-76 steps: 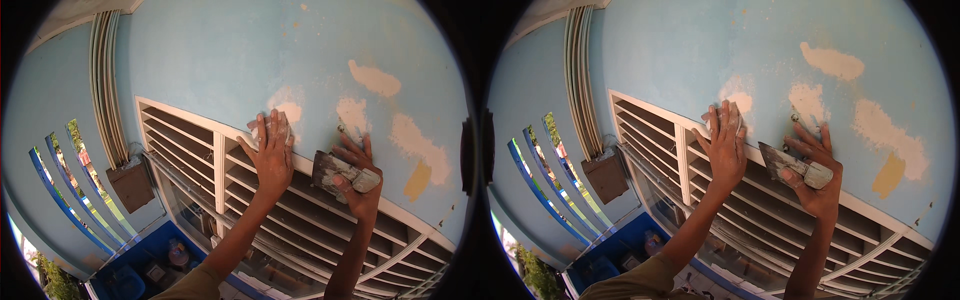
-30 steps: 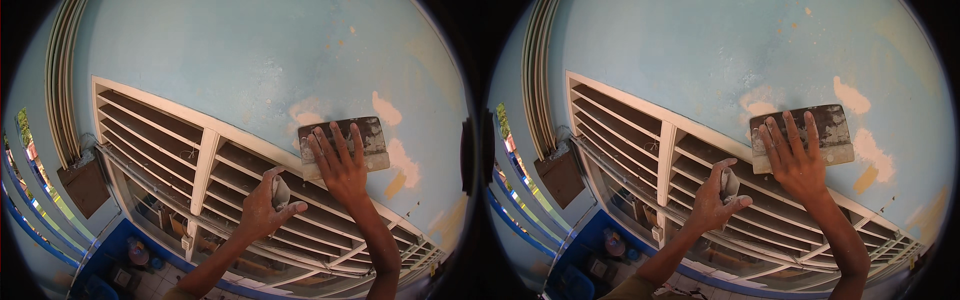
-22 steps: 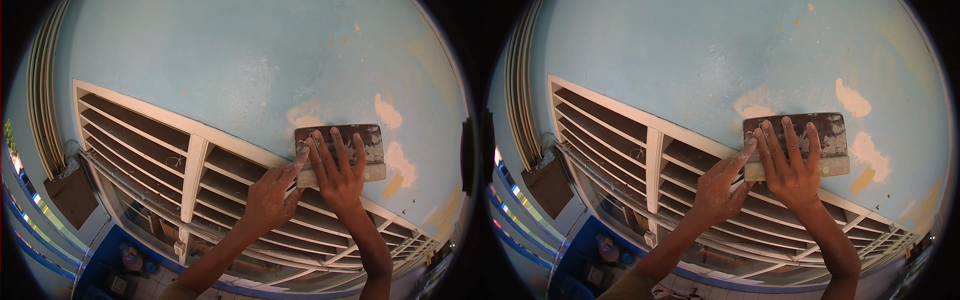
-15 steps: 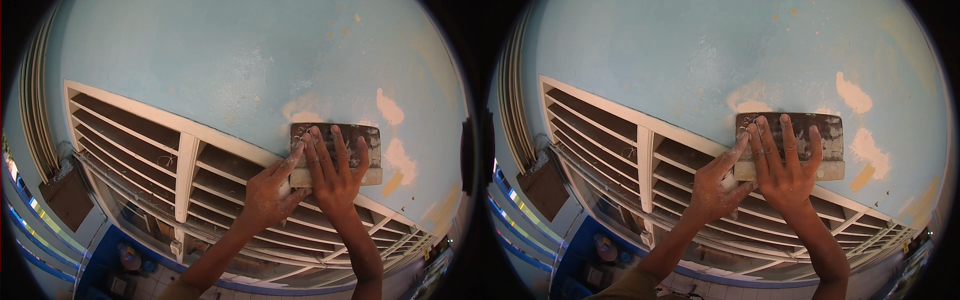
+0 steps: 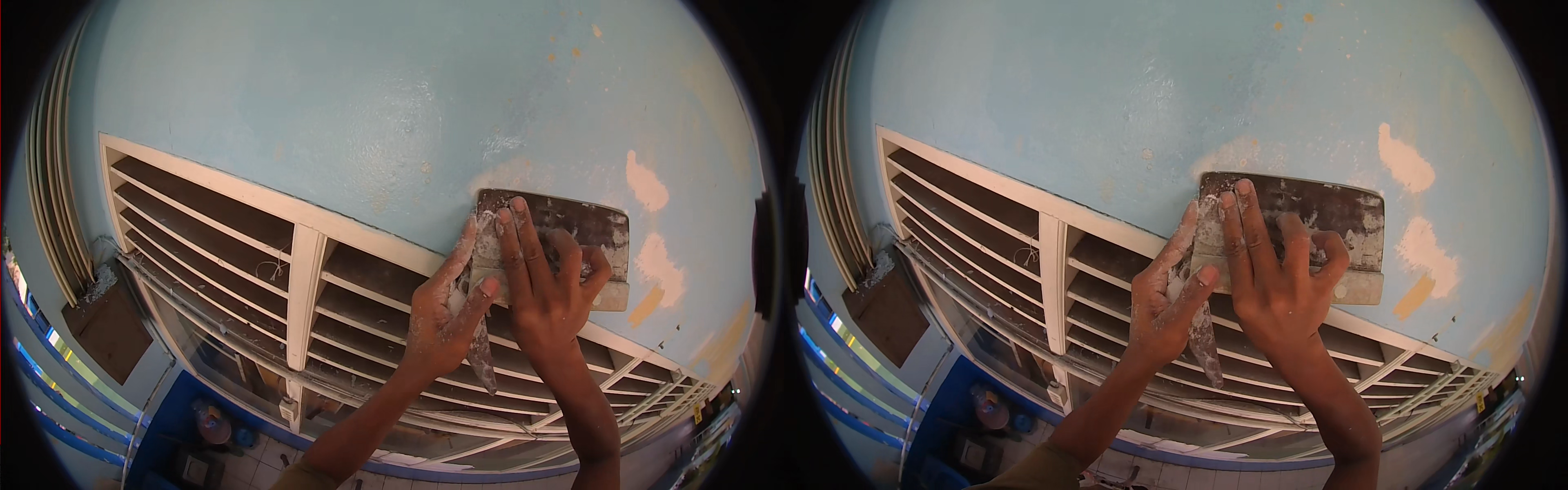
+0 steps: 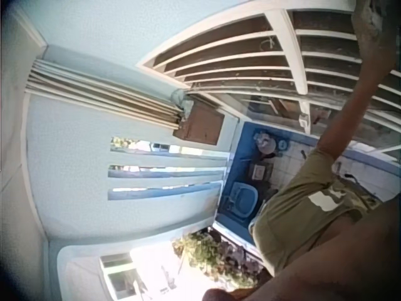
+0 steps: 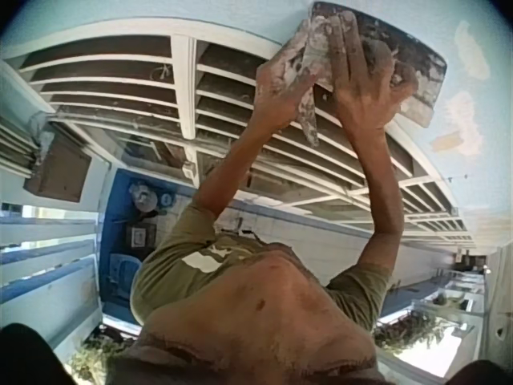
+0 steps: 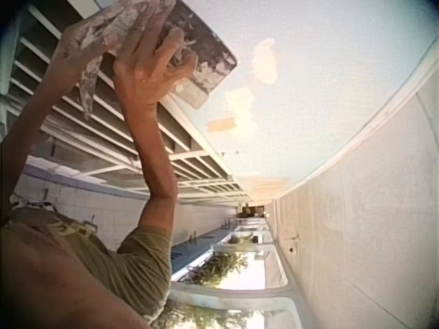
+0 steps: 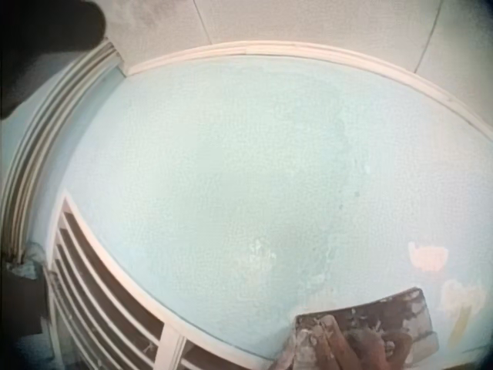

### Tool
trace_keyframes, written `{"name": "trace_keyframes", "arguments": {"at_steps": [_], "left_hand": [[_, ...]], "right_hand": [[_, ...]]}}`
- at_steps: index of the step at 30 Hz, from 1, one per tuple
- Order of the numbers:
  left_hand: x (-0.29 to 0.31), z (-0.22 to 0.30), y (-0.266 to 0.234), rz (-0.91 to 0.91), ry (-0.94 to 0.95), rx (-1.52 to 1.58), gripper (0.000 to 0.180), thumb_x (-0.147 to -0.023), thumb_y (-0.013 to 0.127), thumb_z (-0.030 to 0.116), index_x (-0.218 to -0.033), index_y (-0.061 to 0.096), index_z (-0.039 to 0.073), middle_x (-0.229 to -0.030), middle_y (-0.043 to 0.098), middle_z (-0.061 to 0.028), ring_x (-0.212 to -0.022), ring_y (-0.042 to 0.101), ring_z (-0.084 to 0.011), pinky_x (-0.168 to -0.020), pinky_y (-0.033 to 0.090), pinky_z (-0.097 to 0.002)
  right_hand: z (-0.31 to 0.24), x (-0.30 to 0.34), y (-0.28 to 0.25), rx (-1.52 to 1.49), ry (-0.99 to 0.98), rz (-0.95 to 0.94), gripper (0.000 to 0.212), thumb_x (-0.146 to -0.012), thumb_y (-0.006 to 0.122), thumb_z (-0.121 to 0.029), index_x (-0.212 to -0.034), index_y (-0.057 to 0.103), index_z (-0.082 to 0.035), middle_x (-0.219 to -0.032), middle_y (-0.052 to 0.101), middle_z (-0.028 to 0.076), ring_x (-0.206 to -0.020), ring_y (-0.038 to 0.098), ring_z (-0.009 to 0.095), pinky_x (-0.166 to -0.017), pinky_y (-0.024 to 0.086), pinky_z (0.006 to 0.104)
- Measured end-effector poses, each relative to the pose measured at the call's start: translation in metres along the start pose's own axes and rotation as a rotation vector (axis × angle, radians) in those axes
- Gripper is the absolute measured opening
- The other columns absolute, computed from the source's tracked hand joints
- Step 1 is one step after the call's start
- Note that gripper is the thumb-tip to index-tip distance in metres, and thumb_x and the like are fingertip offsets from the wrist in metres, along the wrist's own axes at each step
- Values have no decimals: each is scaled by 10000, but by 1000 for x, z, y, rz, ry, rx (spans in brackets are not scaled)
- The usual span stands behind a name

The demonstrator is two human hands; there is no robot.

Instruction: The person sands a wall above a window using a sanding block and a scraper.

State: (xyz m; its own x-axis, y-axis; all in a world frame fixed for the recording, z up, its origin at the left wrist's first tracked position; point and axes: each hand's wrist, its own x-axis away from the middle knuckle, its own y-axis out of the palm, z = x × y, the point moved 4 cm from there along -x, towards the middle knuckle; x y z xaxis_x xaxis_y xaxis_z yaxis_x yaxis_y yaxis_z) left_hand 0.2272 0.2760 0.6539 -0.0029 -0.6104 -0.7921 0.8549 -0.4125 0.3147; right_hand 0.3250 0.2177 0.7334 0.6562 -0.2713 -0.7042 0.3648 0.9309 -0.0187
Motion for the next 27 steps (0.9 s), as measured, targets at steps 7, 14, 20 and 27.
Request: {"name": "trace_keyframes", "arguments": {"at_steps": [7,14,20,27], "left_hand": [[0,2,7,20,-134,253,781,-1046,664,312,-1617,311,-88,-1583,479,-290,-1488,448,-314,-1229,338,-464],[6,-7,4,26,-46,91,786,-1050,654,303,-1619,290,-99,-1591,461,-302,-1489,448,-312,-1233,331,-462],[11,-11,3,8,-36,115,766,-1063,629,305,-1622,287,-92,-1619,420,-305,-1516,406,-336,-1240,320,-467],[2,-10,3,2,-100,200,762,-1071,621,323,-1627,288,-79,-1629,403,-306,-1539,371,-368,-1247,312,-486]], "right_hand": [[2,1,-6,7,-17,14,427,-944,636,-124,-1361,726,-117,-1382,727,24,-1054,618,254,-920,422,514],[-1,7,-2,4,-11,26,406,-935,643,-129,-1326,752,-136,-1391,723,11,-1061,625,246,-931,408,519],[-2,14,0,30,-26,28,400,-929,650,-133,-1312,765,-150,-1407,715,-4,-1048,623,235,-921,397,509],[0,6,-1,41,-17,43,408,-927,657,-135,-1321,761,-155,-1406,716,-6,-1024,618,226,-894,388,499]]}}
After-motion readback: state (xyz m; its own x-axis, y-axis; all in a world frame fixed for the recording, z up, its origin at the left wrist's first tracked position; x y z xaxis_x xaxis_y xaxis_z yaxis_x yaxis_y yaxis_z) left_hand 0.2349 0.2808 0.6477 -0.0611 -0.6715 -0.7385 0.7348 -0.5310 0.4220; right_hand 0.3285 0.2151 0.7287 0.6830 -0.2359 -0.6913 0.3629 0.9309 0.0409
